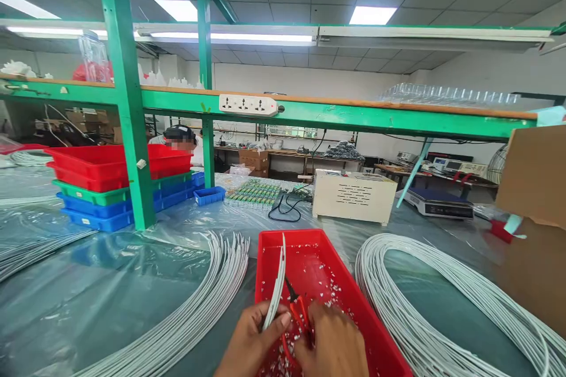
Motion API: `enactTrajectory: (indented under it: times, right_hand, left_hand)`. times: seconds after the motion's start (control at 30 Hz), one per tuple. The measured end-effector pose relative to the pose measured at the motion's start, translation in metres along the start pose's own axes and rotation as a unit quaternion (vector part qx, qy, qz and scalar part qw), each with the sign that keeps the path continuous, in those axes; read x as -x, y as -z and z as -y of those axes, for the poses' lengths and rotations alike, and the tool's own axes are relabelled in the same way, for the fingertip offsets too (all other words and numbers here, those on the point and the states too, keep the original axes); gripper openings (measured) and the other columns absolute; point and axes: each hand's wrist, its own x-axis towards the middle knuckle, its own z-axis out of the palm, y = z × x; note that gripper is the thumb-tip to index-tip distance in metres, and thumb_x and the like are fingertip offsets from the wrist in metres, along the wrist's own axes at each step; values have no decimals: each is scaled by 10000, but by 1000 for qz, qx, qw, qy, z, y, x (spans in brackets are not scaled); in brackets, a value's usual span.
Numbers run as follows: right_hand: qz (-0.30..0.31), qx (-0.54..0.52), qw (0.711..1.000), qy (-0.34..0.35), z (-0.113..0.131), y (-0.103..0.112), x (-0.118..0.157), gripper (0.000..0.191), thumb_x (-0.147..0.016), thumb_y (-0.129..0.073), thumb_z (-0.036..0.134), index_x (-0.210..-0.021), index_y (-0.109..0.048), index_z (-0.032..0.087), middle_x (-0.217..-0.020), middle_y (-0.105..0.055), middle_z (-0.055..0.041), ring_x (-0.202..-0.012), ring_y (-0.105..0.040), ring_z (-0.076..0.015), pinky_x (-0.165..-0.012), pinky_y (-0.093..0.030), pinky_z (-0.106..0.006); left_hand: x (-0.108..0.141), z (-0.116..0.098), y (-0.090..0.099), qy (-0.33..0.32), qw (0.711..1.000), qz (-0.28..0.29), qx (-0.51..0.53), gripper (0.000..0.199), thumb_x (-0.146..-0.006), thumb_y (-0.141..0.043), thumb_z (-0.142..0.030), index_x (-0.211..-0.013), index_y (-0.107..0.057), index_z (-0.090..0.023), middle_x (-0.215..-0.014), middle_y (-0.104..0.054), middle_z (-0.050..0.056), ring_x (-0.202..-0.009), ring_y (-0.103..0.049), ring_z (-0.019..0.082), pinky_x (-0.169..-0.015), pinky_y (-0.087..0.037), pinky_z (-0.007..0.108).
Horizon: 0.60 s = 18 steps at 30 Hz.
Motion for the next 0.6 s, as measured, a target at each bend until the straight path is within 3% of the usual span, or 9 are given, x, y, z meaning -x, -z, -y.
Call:
enactTrajectory:
  times: [0.07, 0.17, 0.3, 0.47, 0.6]
  right_hand:
    - [0, -62, 997, -47, -12, 0, -4, 136, -721, -497, 210, -791, -613, 190, -671, -663, -75, -645, -621, -291, -546, -407, -338]
    - [-2, -188, 978, -93, -27, -1, -11, 303, -837, -351, 387, -804, -585, 198, -678, -652, -66, -634, -613, -259, -552, -418, -320]
    - [12, -372, 925, -81, -21, -10, -19, 350, -791, -425, 538, -705, -498, 206, -646, -572, -11, -619, -561, -187, -552, -436, -244]
    - [42, -510, 855, -81, 4, -25, -16, 346, -728, -545, 513, -632, -500, 184, -551, -462, 37, -527, -462, -135, -509, -405, -214]
    - [43, -548, 831, -82, 10, -34, -10, 288, -676, -632, 433, -598, -596, 157, -519, -536, 21, -504, -463, -129, -507, -378, -210]
  left_hand:
    - [-1, -7, 3, 21, 1000, 7, 5, 329, -562, -773, -363, -744, -675, -107, -649, -597, 10, -628, -479, 120, -613, -363, 205]
    - [-2, -22, 12, 85, 995, 42, 31, 239, -582, -746, -253, -768, -696, -112, -621, -554, -6, -537, -430, 82, -494, -310, 178]
    - [-4, -34, 24, 136, 983, 88, 86, 209, -605, -658, -165, -798, -714, -106, -657, -561, 13, -531, -441, 61, -525, -344, 168]
    - [-8, -22, 29, 110, 982, 116, 98, 316, -528, -789, -261, -787, -715, -97, -637, -613, 43, -532, -508, 86, -550, -393, 191]
    - [-7, -5, 24, 74, 986, 116, 91, 339, -476, -830, -284, -717, -698, -84, -606, -623, 43, -499, -509, 87, -506, -403, 189]
